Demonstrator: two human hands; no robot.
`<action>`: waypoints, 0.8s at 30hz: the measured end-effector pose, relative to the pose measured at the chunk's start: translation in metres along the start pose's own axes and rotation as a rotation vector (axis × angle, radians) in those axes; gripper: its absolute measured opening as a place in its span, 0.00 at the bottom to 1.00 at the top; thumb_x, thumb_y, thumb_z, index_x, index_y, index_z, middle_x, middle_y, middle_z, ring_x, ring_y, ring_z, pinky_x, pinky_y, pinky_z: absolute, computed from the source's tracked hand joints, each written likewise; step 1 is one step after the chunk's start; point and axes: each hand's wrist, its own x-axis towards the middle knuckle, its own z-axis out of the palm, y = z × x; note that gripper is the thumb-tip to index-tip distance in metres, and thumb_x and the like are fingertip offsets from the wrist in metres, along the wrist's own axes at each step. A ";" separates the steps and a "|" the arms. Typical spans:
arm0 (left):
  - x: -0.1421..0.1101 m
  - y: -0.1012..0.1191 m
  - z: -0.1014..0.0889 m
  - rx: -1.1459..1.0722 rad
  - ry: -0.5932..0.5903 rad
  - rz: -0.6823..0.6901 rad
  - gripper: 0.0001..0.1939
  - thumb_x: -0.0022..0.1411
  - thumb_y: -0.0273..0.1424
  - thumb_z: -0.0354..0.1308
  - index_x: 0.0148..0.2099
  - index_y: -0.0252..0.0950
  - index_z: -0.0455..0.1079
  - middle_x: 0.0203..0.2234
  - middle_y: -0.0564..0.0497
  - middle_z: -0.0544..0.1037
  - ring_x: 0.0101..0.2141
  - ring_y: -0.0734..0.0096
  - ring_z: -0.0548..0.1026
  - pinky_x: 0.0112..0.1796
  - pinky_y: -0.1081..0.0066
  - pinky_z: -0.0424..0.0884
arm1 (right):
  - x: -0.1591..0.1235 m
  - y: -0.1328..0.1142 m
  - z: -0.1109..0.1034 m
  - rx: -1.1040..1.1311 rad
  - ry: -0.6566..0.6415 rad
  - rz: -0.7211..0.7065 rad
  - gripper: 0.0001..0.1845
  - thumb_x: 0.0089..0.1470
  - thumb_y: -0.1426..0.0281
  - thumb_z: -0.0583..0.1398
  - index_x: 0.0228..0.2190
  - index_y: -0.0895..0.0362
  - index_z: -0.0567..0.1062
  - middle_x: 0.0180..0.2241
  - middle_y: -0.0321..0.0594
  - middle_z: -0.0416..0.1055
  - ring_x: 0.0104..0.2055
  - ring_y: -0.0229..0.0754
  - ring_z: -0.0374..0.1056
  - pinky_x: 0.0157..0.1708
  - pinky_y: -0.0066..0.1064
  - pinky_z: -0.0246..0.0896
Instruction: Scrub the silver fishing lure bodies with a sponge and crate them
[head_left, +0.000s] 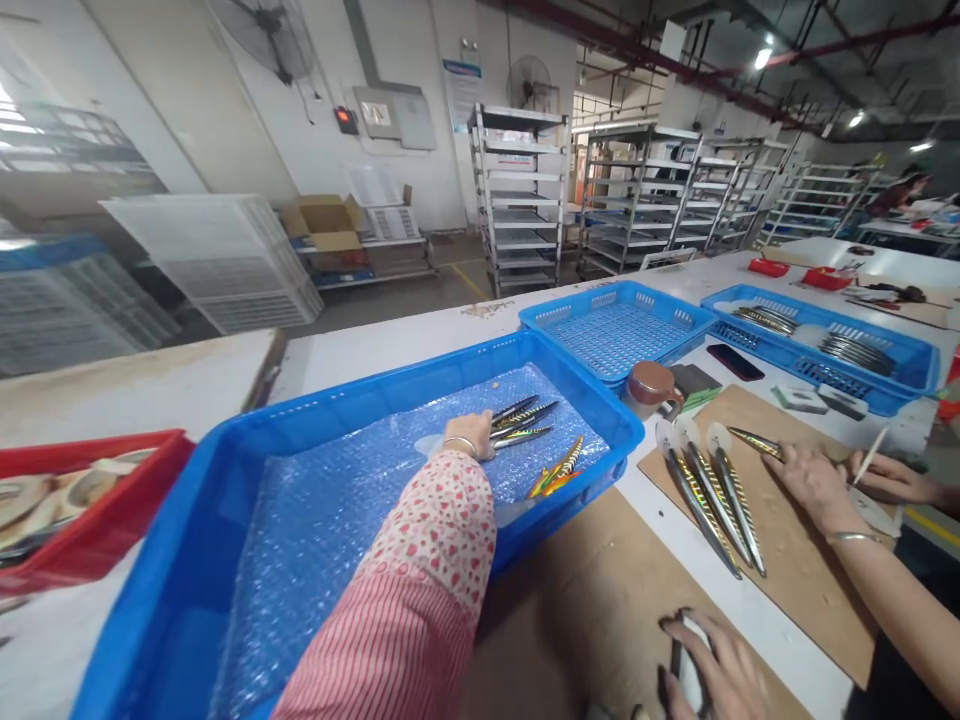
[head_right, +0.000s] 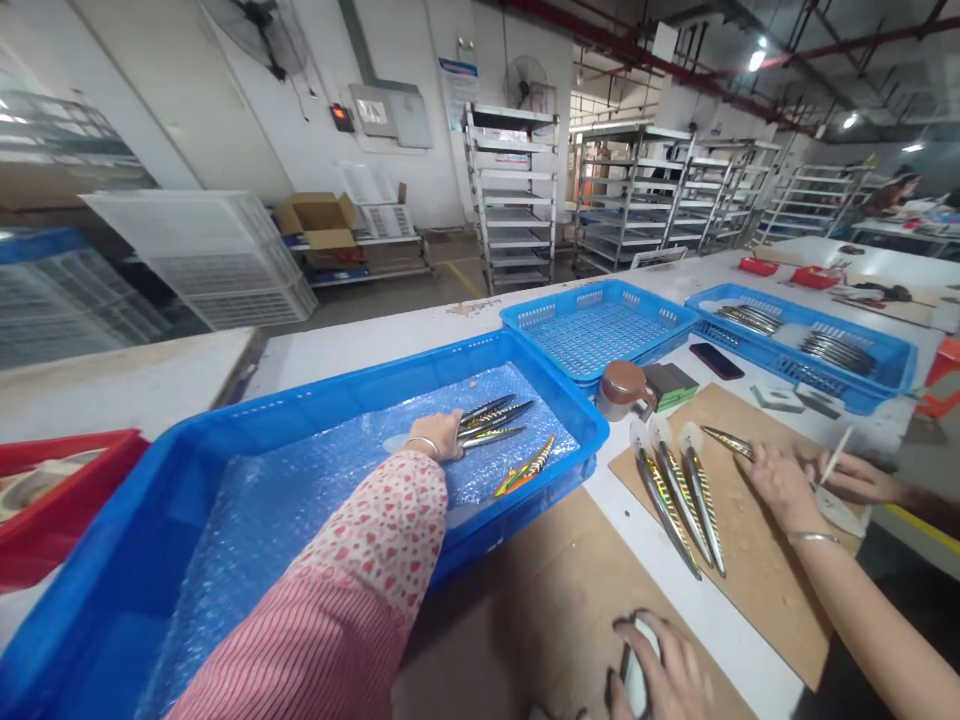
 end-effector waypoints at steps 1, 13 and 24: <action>-0.004 0.000 -0.005 0.002 0.018 -0.006 0.28 0.44 0.36 0.61 0.50 0.36 0.64 0.41 0.39 0.77 0.42 0.51 0.76 0.40 0.60 0.71 | 0.001 0.001 0.000 0.003 -0.005 -0.008 0.18 0.47 0.61 0.57 0.41 0.42 0.77 0.48 0.38 0.69 0.49 0.55 0.65 0.42 0.45 0.65; -0.217 0.018 -0.118 -0.011 0.142 0.044 0.32 0.44 0.46 0.51 0.55 0.54 0.60 0.30 0.52 0.79 0.33 0.49 0.78 0.33 0.58 0.71 | 0.017 -0.030 -0.025 0.059 -0.085 0.021 0.19 0.47 0.71 0.57 0.42 0.45 0.73 0.48 0.37 0.67 0.50 0.50 0.61 0.46 0.40 0.59; -0.322 0.020 0.029 0.088 -0.176 -0.075 0.30 0.51 0.35 0.48 0.58 0.40 0.61 0.42 0.39 0.78 0.43 0.49 0.76 0.41 0.56 0.70 | 0.022 -0.029 -0.032 0.052 -0.113 0.014 0.16 0.51 0.66 0.58 0.44 0.48 0.73 0.49 0.38 0.65 0.50 0.50 0.58 0.44 0.40 0.54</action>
